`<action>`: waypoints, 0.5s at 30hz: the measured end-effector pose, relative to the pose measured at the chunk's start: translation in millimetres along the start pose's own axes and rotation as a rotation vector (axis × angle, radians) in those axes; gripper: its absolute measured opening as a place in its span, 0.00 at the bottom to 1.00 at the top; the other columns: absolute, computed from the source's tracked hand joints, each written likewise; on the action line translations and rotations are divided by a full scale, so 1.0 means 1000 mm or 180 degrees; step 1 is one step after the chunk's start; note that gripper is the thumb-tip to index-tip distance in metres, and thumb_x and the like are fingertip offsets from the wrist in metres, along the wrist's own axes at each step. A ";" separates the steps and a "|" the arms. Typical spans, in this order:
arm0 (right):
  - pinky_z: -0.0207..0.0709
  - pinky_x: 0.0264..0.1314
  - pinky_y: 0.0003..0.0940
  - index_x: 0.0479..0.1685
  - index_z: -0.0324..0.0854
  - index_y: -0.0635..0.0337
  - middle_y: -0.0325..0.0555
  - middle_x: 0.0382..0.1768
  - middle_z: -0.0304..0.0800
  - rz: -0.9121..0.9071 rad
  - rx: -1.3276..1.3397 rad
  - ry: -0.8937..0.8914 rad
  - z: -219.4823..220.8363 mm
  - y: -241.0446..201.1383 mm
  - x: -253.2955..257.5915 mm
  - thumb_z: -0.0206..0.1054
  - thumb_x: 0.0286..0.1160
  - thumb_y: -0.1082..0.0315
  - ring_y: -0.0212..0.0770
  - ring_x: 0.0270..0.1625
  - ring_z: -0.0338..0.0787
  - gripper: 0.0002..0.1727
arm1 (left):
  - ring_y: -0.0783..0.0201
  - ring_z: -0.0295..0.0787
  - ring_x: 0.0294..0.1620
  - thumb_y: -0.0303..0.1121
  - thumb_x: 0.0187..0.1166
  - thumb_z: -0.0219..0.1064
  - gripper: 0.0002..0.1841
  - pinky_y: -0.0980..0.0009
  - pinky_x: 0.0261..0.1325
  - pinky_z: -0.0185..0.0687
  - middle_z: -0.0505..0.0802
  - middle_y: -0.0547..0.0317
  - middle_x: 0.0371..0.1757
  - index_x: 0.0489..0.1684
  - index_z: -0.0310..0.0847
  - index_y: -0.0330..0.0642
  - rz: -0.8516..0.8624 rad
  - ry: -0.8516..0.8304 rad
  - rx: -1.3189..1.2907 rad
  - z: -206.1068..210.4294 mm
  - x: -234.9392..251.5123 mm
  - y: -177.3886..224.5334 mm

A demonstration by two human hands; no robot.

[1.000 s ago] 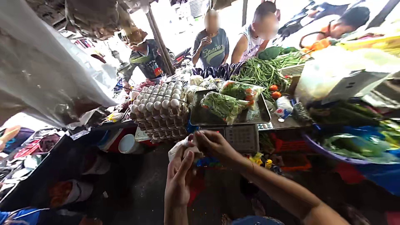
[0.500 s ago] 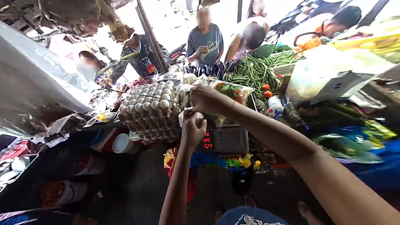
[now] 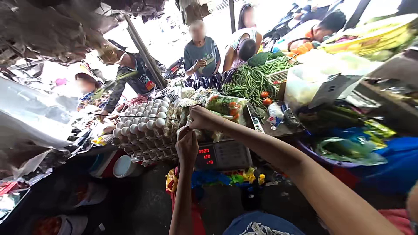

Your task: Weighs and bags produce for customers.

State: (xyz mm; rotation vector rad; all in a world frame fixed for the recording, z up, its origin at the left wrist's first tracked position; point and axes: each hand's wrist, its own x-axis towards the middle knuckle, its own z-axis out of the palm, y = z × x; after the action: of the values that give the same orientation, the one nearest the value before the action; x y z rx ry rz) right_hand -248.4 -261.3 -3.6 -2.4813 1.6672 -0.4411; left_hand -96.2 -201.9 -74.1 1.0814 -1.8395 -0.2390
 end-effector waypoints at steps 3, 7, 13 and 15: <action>0.82 0.55 0.58 0.38 0.90 0.68 0.58 0.45 0.91 -0.0368 0.1243 0.0492 0.000 0.004 -0.011 0.76 0.68 0.65 0.56 0.51 0.90 0.12 | 0.68 0.92 0.56 0.30 0.84 0.65 0.11 0.69 0.60 0.87 0.95 0.53 0.58 0.52 0.93 0.38 -0.0487 0.0181 -0.0715 -0.017 0.017 0.005; 0.70 0.82 0.56 0.83 0.66 0.67 0.62 0.75 0.79 -0.0452 0.1437 0.0512 0.018 -0.011 -0.030 0.84 0.58 0.53 0.57 0.78 0.79 0.50 | 0.69 0.92 0.55 0.29 0.85 0.64 0.10 0.66 0.63 0.87 0.96 0.56 0.55 0.52 0.92 0.37 -0.0306 0.0396 -0.1134 -0.026 0.048 0.030; 0.71 0.76 0.55 0.54 0.89 0.63 0.54 0.56 0.92 -0.0320 0.0061 0.1071 0.060 -0.005 -0.027 0.74 0.67 0.42 0.54 0.64 0.88 0.31 | 0.65 0.87 0.64 0.37 0.86 0.62 0.13 0.62 0.66 0.84 0.92 0.60 0.62 0.53 0.92 0.44 -0.0178 0.0259 -0.0770 -0.033 0.021 0.010; 0.68 0.78 0.58 0.58 0.88 0.60 0.55 0.62 0.90 -0.0323 0.0006 0.1057 0.064 -0.004 -0.030 0.74 0.68 0.46 0.55 0.68 0.86 0.29 | 0.63 0.88 0.65 0.38 0.83 0.66 0.13 0.63 0.65 0.87 0.92 0.56 0.63 0.51 0.93 0.43 -0.0469 0.0523 -0.0290 -0.049 -0.016 -0.027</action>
State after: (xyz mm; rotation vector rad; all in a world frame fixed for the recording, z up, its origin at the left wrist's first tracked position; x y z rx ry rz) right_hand -236.2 -236.1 -68.3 -2.6125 1.6454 -0.9098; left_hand -38.4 -192.1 -74.3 1.1399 -1.5909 -0.3084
